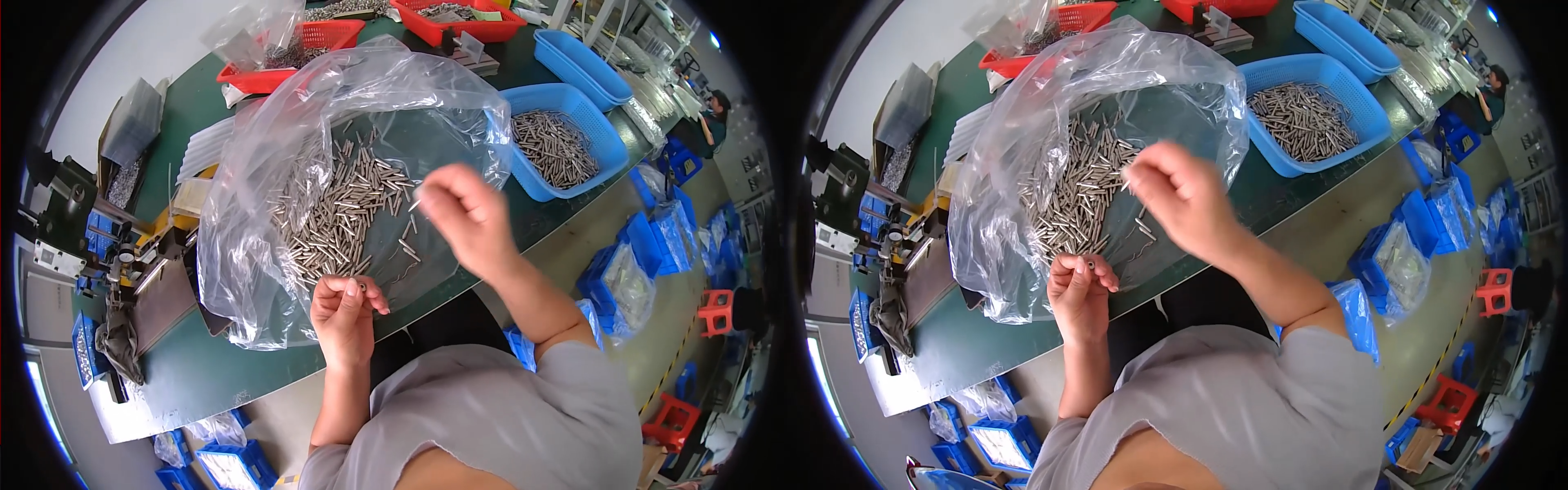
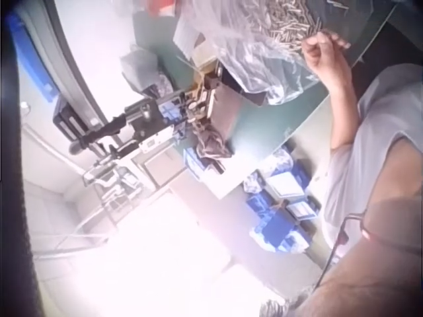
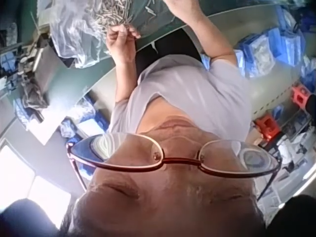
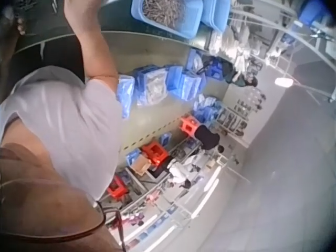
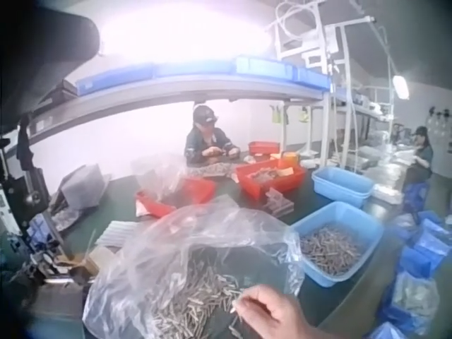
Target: Inspecting and sorting small metal pins from a large plastic bag on a manufacturing workbench.
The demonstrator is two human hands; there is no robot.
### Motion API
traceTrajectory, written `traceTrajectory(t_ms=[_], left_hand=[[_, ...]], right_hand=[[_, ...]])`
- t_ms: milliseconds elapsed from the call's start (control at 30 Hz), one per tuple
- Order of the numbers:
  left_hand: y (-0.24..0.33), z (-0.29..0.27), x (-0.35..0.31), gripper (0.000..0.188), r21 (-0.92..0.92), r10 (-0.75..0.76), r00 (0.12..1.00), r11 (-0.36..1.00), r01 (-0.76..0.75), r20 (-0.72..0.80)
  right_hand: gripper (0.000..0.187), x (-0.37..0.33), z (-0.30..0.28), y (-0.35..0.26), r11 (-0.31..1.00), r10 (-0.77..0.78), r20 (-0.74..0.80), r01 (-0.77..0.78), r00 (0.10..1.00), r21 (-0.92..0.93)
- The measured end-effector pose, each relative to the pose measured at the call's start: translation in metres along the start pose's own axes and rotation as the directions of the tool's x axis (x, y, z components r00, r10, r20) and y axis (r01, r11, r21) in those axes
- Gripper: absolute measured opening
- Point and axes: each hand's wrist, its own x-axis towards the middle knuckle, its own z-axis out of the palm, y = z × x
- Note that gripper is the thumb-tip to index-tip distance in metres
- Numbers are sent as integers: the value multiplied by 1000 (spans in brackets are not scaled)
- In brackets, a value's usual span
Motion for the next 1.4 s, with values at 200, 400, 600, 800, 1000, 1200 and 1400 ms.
traceTrajectory(t_ms=[200, 400, 600, 800, 1000, 1200, 1400], left_hand=[[0, 1, 3, 4, -35, -5, 1000, 999, 5, 6], [0, 1, 6, 7, -17, -13, 1000, 1000, 12, -16], [0, -1, 2, 7, -37, -37, 999, 999, 36, -27], [0, 1, 1, 8, -34, -27, 999, 999, 26, -26], [2, 0, 2, 7, -22, -29, 999, 999, 29, -15], [2, -4, 4, 8, -84, -25, 1000, 996, 24, -7], [2, -2, 4, 8, -98, -32, 999, 995, 33, 11]], right_hand=[[18, 53, -118, 9, 546, -160, -249, -125, 955, -829], [16, 55, -160, 43, 155, -311, 148, 204, 939, -967], [9, 22, -56, -1, 784, -95, 131, 155, 987, -601], [14, 20, -16, 46, 717, 142, 494, 255, 857, -649], [10, 21, 6, 41, 475, 134, 571, 453, 810, -754], [10, 25, 6, 31, 713, 86, 570, 349, 817, -608], [11, -3, 21, 17, 909, 236, 561, -384, 794, 161]])
